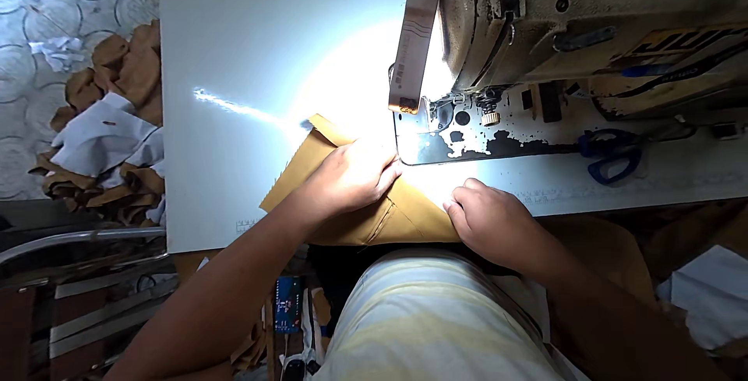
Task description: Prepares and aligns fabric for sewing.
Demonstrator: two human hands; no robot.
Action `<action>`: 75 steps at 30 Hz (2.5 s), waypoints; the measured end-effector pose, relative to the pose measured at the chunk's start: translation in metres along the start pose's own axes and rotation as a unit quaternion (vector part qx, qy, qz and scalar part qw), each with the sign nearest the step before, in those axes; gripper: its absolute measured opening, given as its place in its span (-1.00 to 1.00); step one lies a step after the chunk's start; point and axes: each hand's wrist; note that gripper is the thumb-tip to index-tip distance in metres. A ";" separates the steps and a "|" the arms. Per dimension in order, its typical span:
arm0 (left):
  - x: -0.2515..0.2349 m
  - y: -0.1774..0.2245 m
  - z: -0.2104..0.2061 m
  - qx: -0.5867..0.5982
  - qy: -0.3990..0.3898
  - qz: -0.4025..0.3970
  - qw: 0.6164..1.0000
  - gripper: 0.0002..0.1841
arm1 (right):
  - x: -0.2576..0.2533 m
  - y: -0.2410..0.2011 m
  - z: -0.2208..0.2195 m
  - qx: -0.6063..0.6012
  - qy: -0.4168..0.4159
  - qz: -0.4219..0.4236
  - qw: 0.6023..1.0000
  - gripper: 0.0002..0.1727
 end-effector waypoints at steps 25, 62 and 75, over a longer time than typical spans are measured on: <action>0.018 0.026 -0.040 0.031 0.141 0.143 0.979 -0.63 | -0.046 0.052 0.019 0.077 0.018 0.359 0.930 -0.51; -0.006 0.034 -0.039 -0.036 0.114 0.178 0.977 -0.42 | -0.058 0.068 0.006 0.089 0.003 0.437 0.895 -0.37; -0.056 -0.016 -0.034 -0.002 0.090 0.050 0.995 -0.39 | -0.062 0.061 0.008 0.081 0.093 0.362 0.924 -0.35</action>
Point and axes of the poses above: each hand's wrist, its own x-axis away from the middle knuckle, its own z-axis out of the back of the hand, y = z × x, and after that the axes turned 14 degrees about -x, right-handed
